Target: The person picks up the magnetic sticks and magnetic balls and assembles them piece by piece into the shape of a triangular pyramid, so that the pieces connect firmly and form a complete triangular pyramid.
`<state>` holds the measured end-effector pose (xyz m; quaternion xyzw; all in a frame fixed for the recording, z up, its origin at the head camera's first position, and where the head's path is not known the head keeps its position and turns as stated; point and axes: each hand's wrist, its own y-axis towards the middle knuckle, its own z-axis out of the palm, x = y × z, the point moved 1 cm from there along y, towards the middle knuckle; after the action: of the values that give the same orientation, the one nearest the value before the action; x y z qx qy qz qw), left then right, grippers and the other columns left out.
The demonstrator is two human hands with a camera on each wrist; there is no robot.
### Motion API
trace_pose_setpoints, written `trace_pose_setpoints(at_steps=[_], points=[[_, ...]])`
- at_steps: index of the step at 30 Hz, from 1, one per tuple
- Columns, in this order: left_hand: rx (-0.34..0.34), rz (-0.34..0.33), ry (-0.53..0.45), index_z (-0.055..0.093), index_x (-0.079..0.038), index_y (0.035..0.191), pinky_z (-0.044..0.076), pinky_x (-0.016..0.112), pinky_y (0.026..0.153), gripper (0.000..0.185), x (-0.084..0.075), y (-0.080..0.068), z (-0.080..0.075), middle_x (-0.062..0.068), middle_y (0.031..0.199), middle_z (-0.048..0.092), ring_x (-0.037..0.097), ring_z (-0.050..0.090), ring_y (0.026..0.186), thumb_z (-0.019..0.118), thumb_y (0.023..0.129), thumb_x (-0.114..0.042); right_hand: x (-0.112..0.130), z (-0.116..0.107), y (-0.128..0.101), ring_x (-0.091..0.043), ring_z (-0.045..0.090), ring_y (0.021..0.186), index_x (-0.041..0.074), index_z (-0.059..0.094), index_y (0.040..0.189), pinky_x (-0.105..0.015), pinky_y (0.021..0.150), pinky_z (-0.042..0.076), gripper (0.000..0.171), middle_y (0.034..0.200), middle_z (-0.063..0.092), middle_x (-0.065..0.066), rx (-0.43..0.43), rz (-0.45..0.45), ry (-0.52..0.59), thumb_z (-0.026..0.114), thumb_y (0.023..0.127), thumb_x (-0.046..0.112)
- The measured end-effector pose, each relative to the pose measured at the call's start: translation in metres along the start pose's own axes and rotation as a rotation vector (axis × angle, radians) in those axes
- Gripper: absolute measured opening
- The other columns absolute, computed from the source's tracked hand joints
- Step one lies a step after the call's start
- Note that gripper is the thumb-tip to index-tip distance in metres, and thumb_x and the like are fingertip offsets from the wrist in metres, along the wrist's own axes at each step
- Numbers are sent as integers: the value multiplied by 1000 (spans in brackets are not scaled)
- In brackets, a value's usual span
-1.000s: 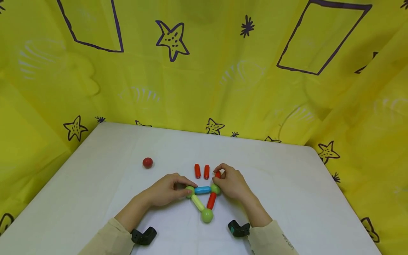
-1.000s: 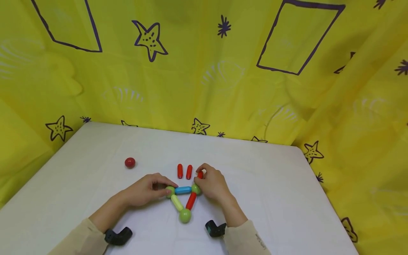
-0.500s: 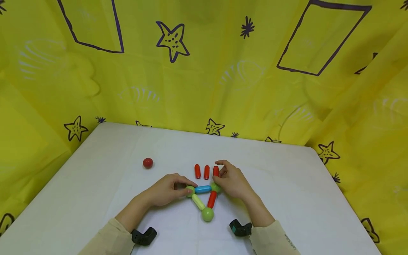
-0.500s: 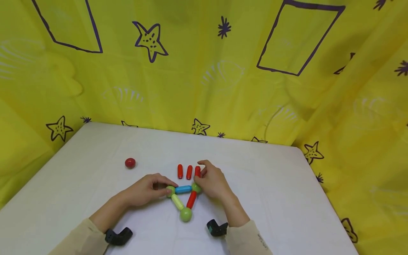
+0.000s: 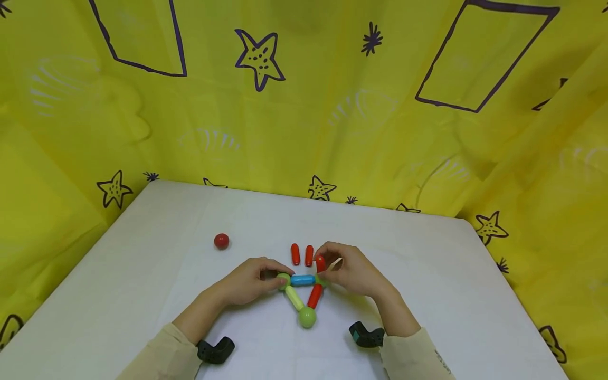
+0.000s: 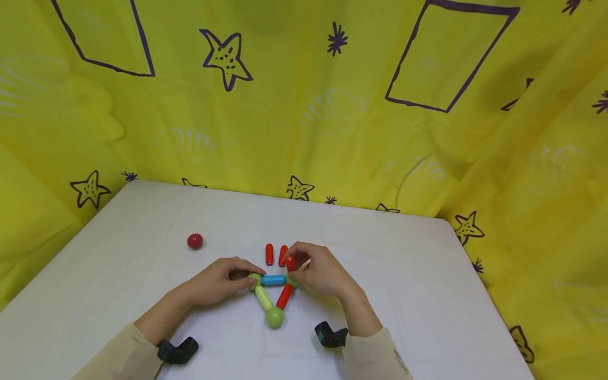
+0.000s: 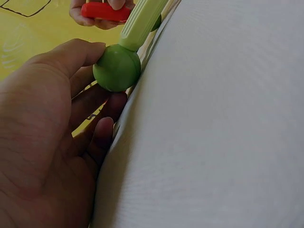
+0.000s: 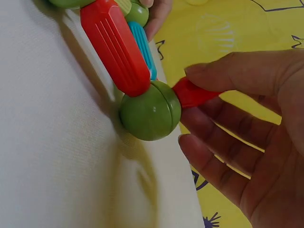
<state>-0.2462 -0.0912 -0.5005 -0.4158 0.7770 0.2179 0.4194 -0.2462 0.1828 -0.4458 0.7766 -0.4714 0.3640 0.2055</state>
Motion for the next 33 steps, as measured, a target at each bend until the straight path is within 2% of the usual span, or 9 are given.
trace_pose_setpoints(at_steps=[4, 8, 14, 26, 33], points=[[-42, 0, 16, 75, -35, 120, 47, 28, 85, 22, 1, 1, 1, -17, 112, 69, 13, 57, 101, 70, 99, -34, 1, -2, -2, -19, 64, 98, 12, 73, 109, -30, 84, 55, 22, 100, 70, 4, 22, -41, 17, 79, 88, 7], [-82, 17, 25, 74, -31, 121, 48, 27, 84, 24, 1, 2, 1, -14, 109, 69, 13, 57, 98, 69, 99, -38, 1, -3, -4, -19, 64, 97, 16, 77, 104, -35, 88, 55, 20, 101, 71, 5, 35, -62, 31, 78, 88, 5], [-109, 11, 25, 74, -29, 121, 47, 27, 83, 26, 2, 2, 3, -13, 105, 68, 12, 57, 95, 69, 99, -41, -2, -4, -6, -18, 63, 100, 21, 81, 101, -42, 93, 51, 21, 105, 74, 6, 87, -76, 41, 77, 88, 5], [-159, 24, 27, 74, -24, 118, 50, 23, 77, 26, 3, 2, 4, -9, 97, 66, 11, 59, 88, 75, 95, -36, -14, -2, -7, -21, 61, 98, 23, 74, 99, -28, 84, 52, 21, 101, 68, 6, 80, 7, 7, 85, 84, 14], [-154, 25, 25, 75, -29, 116, 51, 23, 78, 22, 5, 2, 4, -11, 97, 67, 11, 60, 89, 77, 94, -34, -30, -2, -4, -22, 61, 93, 21, 73, 103, -29, 80, 54, 21, 99, 67, -2, 149, 30, 83, 84, 86, 18]])
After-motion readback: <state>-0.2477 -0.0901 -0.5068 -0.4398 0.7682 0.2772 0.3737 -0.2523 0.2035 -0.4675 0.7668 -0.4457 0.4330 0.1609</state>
